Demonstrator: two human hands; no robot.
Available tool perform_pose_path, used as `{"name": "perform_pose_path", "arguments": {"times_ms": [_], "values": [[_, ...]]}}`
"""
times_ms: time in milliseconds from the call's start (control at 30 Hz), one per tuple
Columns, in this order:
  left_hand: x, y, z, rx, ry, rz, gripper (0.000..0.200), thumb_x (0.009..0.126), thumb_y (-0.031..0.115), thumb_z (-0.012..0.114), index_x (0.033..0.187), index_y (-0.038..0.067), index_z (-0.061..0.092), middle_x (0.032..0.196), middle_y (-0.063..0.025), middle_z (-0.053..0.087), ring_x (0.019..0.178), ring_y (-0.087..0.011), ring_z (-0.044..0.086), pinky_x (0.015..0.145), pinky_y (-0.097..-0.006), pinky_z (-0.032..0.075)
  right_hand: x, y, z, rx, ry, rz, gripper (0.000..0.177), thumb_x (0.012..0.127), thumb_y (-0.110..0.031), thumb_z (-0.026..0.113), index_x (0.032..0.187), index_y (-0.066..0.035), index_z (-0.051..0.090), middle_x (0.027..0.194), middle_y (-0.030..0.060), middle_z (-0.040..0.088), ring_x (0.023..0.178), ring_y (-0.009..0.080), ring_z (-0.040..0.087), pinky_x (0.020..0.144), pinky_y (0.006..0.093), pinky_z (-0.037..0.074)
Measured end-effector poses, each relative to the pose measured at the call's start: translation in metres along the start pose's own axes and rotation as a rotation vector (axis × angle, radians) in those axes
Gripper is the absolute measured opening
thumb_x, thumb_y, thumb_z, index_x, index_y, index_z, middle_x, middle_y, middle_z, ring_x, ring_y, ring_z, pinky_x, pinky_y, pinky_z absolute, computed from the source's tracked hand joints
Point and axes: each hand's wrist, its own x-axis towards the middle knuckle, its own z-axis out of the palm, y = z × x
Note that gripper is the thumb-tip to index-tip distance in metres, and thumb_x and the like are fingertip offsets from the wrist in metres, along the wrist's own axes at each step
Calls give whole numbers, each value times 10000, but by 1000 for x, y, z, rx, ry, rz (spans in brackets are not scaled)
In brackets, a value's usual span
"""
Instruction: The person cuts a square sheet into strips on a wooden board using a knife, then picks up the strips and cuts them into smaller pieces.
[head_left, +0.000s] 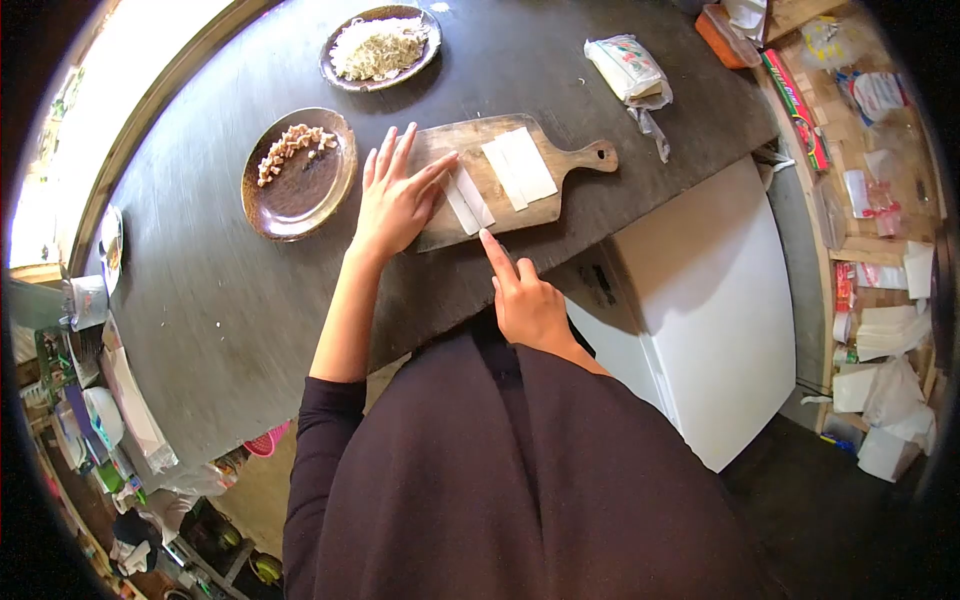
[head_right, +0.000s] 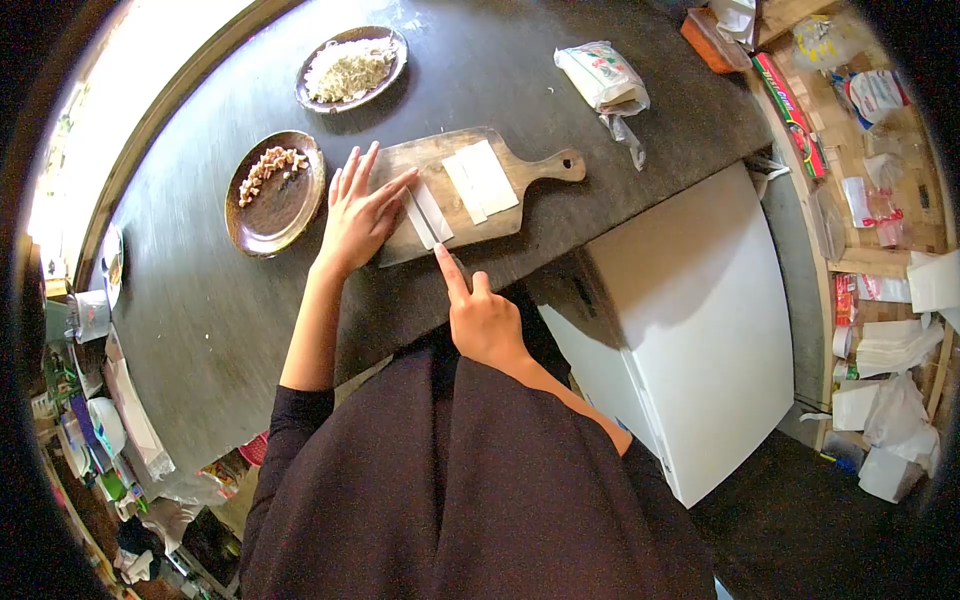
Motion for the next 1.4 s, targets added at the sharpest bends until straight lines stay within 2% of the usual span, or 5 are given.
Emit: {"name": "perform_pose_path", "arguments": {"times_ms": [367, 633, 1167, 1267, 1400], "values": [[12, -13, -6, -77, -127, 55, 434, 972, 302, 622, 1379, 453, 611, 1683, -159, 190, 1561, -397, 102, 1242, -573, 98, -2, -1, 1, -14, -3, 0, 812, 880, -63, 578, 1619, -191, 267, 863, 175, 542, 553, 332, 640, 536, 437, 572], [19, -21, -11, -46, -234, 45, 357, 1048, 458, 462, 1378, 496, 595, 1700, -139, 125, 1573, -369, 2, 1246, -568, 13, -4, 0, -1, 30, 2, 12, 774, 922, -106, 585, 1618, -214, 264, 858, 177, 545, 573, 354, 647, 542, 455, 572], [12, -13, -11, 61, -194, 100, 420, 1025, 494, 491, 1440, 462, 544, 1710, -120, 82, 1575, -359, -27, 1244, -576, -4, -20, -5, -8, 73, -27, 102, 733, 952, -128, 609, 1601, -265, 299, 882, 161, 562, 613, 371, 648, 584, 469, 571], [9, -4, -7, -18, -168, 129, 508, 1024, 535, 438, 1517, 415, 458, 1714, -116, 61, 1575, -362, -27, 1236, -577, -39, -20, -7, -7, 62, -21, 106, 732, 951, -128, 612, 1599, -272, 303, 883, 160, 562, 615, 371, 649, 585, 468, 571], [3, -1, -3, 24, -190, 85, 483, 1041, 516, 395, 1509, 421, 469, 1715, -110, 68, 1577, -351, -33, 1233, -577, -43, -20, -6, -4, 34, 6, 83, 749, 938, -118, 602, 1605, -258, 290, 874, 163, 559, 604, 356, 660, 573, 462, 577]]}}
